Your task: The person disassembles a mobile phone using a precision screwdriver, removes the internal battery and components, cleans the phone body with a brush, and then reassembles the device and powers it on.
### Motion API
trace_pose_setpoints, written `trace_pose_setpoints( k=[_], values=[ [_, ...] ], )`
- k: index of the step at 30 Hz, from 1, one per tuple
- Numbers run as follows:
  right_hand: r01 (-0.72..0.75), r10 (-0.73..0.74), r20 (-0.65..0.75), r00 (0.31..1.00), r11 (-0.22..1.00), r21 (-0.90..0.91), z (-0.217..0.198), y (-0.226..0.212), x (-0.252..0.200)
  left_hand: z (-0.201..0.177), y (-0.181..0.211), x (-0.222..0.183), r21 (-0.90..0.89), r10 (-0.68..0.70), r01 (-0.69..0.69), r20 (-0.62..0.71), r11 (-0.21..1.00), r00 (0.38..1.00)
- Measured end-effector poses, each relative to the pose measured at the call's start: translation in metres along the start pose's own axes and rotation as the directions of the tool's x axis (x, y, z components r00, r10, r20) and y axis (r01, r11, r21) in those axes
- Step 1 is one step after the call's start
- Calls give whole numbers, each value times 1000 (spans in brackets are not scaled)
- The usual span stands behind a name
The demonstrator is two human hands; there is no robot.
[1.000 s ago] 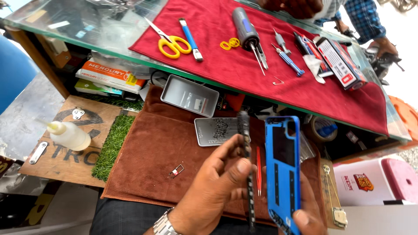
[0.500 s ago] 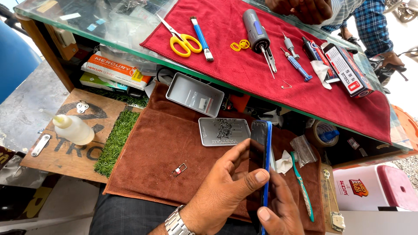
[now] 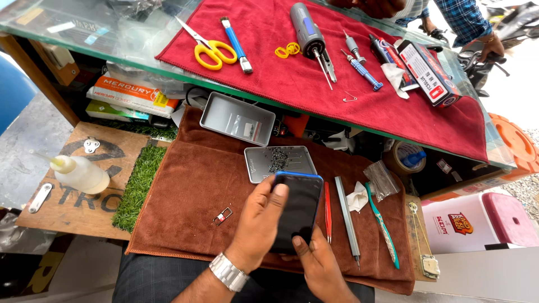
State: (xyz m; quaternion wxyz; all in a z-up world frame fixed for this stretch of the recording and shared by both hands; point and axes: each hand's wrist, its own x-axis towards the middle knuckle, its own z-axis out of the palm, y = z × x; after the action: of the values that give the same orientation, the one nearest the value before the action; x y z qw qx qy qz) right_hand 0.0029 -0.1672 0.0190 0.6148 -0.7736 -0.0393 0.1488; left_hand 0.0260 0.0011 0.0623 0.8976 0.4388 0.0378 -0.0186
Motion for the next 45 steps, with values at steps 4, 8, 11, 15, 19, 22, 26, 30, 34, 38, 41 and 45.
trace_pose_setpoints(
  k=[4, 8, 11, 15, 19, 22, 26, 30, 34, 38, 41, 45],
  values=[
    [-392, 400, -168, 901, 589, -707, 3, -24, 7, -24, -1, 8, 31, 63, -67, 99, 997, 993],
    [317, -349, -190, 918, 931, -179, -15, -48, 16, -26, -2, 6, 205, 178, -221, 210, 953, 961],
    [384, -367, -221, 904, 923, 39, -29, -65, 23, -22, 5, 4, 180, 47, -86, 210, 980, 977],
    [378, -416, -196, 888, 903, -203, -31, -76, 15, -14, 14, -3, 243, 94, -173, 305, 954, 948],
    [498, -606, -188, 773, 763, -412, -23, -80, 10, -8, 12, -5, 430, 218, -299, 228, 852, 949],
    [543, -700, -177, 692, 666, -512, -18, -78, 9, -5, 10, -6, 456, 293, -352, 198, 817, 936],
    [485, -633, -245, 734, 742, -463, -18, -66, 14, -9, 16, -2, 545, 266, -378, 276, 749, 924],
    [316, -364, -337, 869, 930, -190, -28, -69, 11, -19, 27, 3, 824, 170, -310, 260, 475, 951],
    [591, -753, -21, 657, 533, -606, -40, -91, 2, -17, 32, 1, 858, 192, -481, 449, 179, 873],
    [534, -623, 38, 782, 637, -556, -42, -88, 2, -4, 37, -8, 771, 275, -634, 596, 66, 754],
    [466, -558, -70, 827, 750, -470, -47, -79, 2, -4, 46, -4, 807, 294, -580, 531, 112, 795],
    [460, -553, -140, 822, 787, -411, -50, -71, 1, -4, 43, -6, 828, 325, -545, 482, 136, 814]
  ],
)
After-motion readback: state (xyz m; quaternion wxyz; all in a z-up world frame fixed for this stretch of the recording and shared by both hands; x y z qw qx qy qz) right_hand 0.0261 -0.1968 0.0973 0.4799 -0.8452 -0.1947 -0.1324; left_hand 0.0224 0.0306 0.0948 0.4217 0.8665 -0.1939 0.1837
